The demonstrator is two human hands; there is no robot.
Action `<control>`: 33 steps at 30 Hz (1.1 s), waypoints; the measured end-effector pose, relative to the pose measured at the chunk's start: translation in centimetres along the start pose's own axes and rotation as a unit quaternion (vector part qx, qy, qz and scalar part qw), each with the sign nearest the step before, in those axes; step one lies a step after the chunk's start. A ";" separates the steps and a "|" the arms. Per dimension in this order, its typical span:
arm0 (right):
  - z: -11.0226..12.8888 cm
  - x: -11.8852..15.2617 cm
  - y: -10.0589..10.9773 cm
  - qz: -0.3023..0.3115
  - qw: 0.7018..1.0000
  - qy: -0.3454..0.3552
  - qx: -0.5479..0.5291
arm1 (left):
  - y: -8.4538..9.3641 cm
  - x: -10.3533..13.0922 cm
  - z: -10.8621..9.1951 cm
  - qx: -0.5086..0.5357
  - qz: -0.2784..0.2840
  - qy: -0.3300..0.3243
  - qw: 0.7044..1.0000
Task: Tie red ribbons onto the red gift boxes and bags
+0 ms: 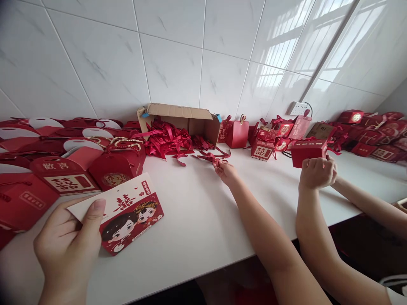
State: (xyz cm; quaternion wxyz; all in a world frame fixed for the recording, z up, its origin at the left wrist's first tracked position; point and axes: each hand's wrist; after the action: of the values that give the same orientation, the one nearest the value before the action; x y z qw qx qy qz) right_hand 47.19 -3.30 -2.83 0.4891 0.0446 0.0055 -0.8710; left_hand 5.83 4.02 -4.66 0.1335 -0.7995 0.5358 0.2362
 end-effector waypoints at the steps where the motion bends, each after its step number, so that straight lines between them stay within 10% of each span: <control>1: 1.0 0.8 2.7 -0.022 0.999 0.023 -0.005 | 0.0 0.0 0.1 -0.002 0.001 -0.002 1.000; 6: 1.4 1.0 11.1 -0.094 0.979 0.166 -0.069 | 0.1 0.0 0.1 0.016 0.008 0.006 1.000; 14: -2.3 -1.2 13.2 -0.090 0.950 0.267 -0.135 | 0.1 0.0 -0.1 0.005 0.012 0.007 1.000; 17: -0.9 -0.3 9.8 -0.078 0.970 0.197 -0.121 | 0.2 0.0 0.0 0.009 0.020 0.011 1.000; 25: -3.8 -3.0 -10.1 0.121 0.984 -0.116 -0.057 | 0.1 0.0 -0.4 0.004 0.023 0.002 1.000; 33: -3.6 -2.3 -12.0 0.185 0.972 -0.125 -0.069 | 0.2 0.0 -0.7 -0.003 0.031 0.013 0.999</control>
State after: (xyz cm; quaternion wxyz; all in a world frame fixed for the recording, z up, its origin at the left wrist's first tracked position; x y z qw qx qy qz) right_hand 38.37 5.09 -6.62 0.6408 -0.0979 -0.0043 -0.7614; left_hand 5.80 3.55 -4.07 0.1172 -0.7857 0.5615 0.2315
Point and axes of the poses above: each hand's wrist, its own x-axis away from the middle knuckle, its own y-axis out of the back of the hand, z = x × y, and after that the axes turned 1 degree about z, right-handed
